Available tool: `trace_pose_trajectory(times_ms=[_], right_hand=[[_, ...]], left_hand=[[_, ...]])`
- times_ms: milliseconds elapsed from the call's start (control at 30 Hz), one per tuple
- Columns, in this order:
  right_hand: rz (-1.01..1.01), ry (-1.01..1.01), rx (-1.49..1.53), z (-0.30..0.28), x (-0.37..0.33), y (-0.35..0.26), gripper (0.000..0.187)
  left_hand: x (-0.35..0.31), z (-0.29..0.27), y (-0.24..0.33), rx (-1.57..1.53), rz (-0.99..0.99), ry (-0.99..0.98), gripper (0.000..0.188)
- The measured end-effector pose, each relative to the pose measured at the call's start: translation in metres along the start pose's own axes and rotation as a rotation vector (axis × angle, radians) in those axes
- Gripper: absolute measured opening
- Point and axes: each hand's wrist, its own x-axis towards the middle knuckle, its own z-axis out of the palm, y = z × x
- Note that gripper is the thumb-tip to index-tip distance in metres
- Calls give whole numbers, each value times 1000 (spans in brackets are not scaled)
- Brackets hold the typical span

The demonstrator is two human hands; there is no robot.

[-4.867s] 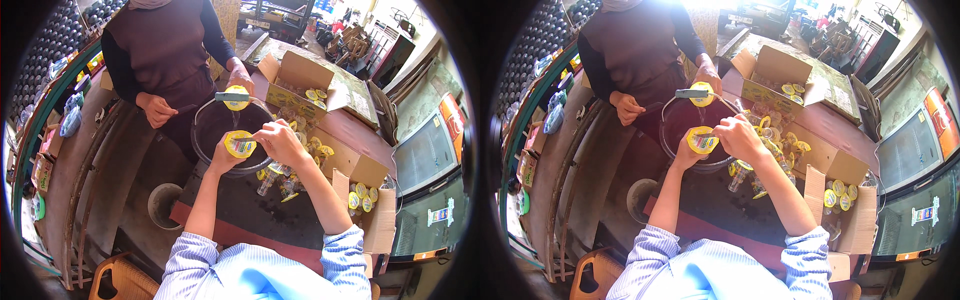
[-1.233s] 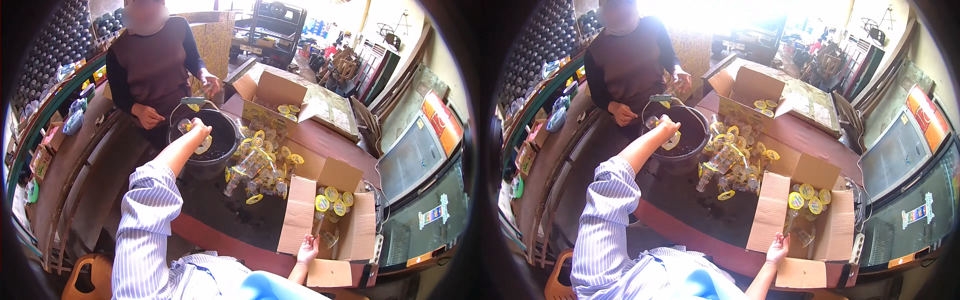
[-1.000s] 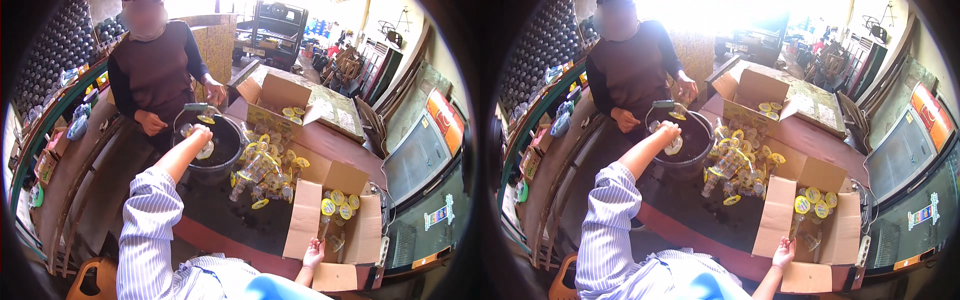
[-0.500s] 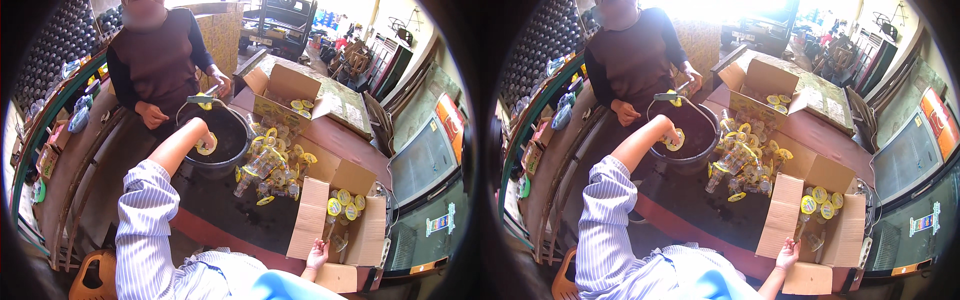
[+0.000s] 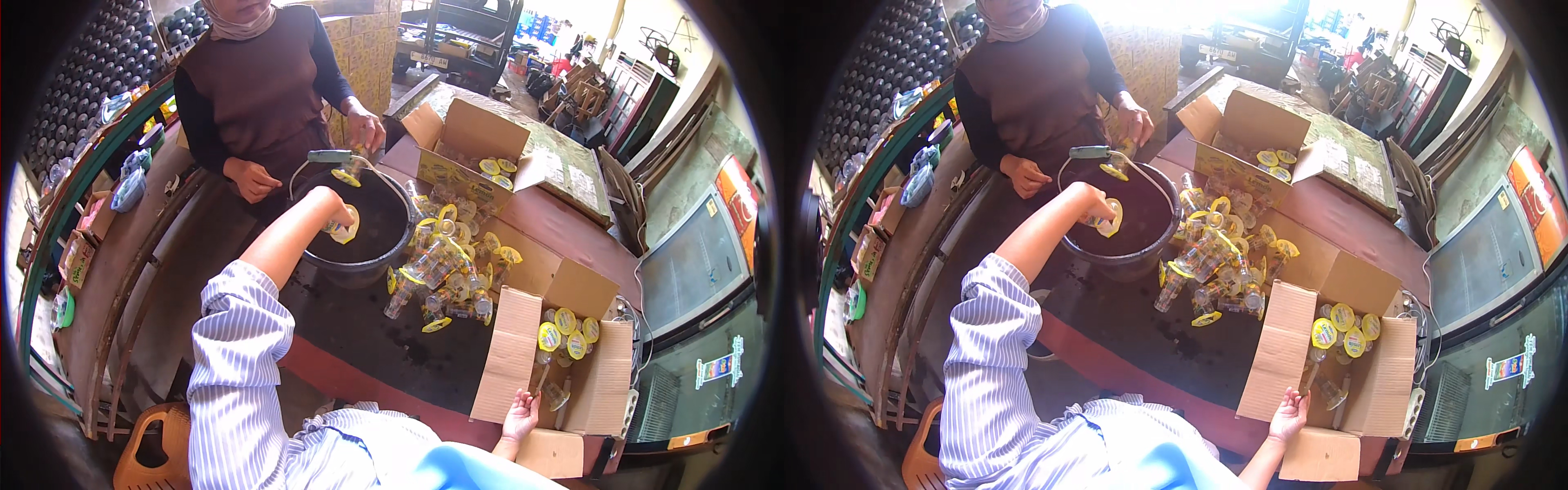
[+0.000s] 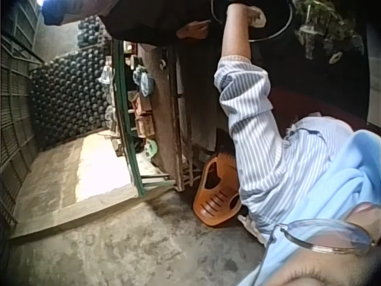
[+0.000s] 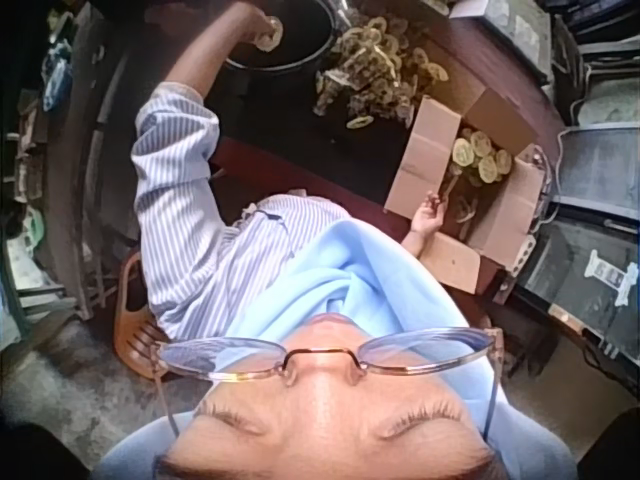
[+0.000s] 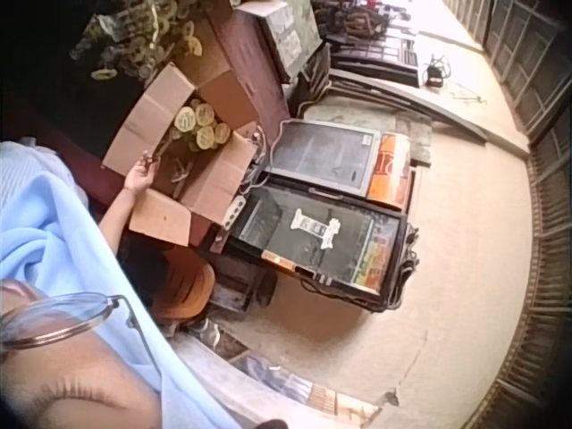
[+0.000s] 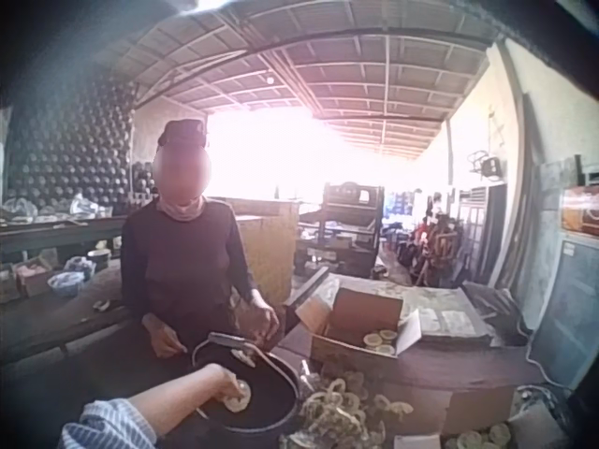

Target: The person repeatedly picks up small yellow-lidded plastic containers from a cardboard box and pours their contents into a black bucket held by another person. The person uses a knife to scrape the inside of the containers to ensure all contents are emptied before placing the empty containers back into the box.

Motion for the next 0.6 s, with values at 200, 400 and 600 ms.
trace_pose_trajectory(times_ms=[200,400,600], right_hand=[[2,-27,-2,-1,0,0,22],[-2,-33,-15,2,-1,0,21],[5,-52,10,-6,2,0,23]], left_hand=[[-11,0,-4,-5,-134,-309,56],[18,11,-23,135,28,-199,54],[20,11,-21,-190,-17,-162,46]])
